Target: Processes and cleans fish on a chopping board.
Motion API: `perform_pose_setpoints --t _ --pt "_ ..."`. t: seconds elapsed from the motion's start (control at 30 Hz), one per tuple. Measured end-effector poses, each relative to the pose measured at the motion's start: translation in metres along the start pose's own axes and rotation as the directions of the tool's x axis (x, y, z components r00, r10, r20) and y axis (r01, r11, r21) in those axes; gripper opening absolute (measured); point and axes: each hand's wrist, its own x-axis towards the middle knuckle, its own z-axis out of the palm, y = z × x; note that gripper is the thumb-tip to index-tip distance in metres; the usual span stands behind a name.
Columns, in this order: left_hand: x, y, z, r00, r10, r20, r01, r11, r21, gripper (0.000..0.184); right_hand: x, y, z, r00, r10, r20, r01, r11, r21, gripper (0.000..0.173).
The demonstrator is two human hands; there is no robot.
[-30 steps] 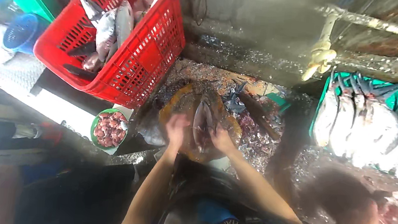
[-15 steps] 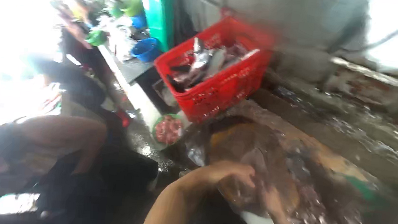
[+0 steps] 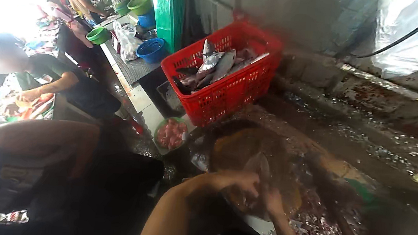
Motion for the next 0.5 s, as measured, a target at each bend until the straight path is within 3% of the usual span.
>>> perform_pose_setpoints --t 0.13,0.3,0.5 --pt "-0.004 0.007 0.016 0.997 0.026 -0.075 -0.026 1.000 0.002 0.043 0.001 0.008 -0.006 1.000 0.009 -0.001 -0.009 1.000 -0.012 0.053" --pt "-0.007 0.006 0.043 0.947 0.132 -0.291 -0.115 0.990 0.075 0.031 0.008 0.011 -0.013 1.000 -0.012 0.026 0.015 0.995 -0.096 0.056" --pt "-0.013 -0.005 0.068 0.915 0.274 -0.295 -0.178 0.932 0.316 0.027 0.013 0.011 -0.019 0.990 -0.048 0.129 0.094 0.921 -0.379 0.067"
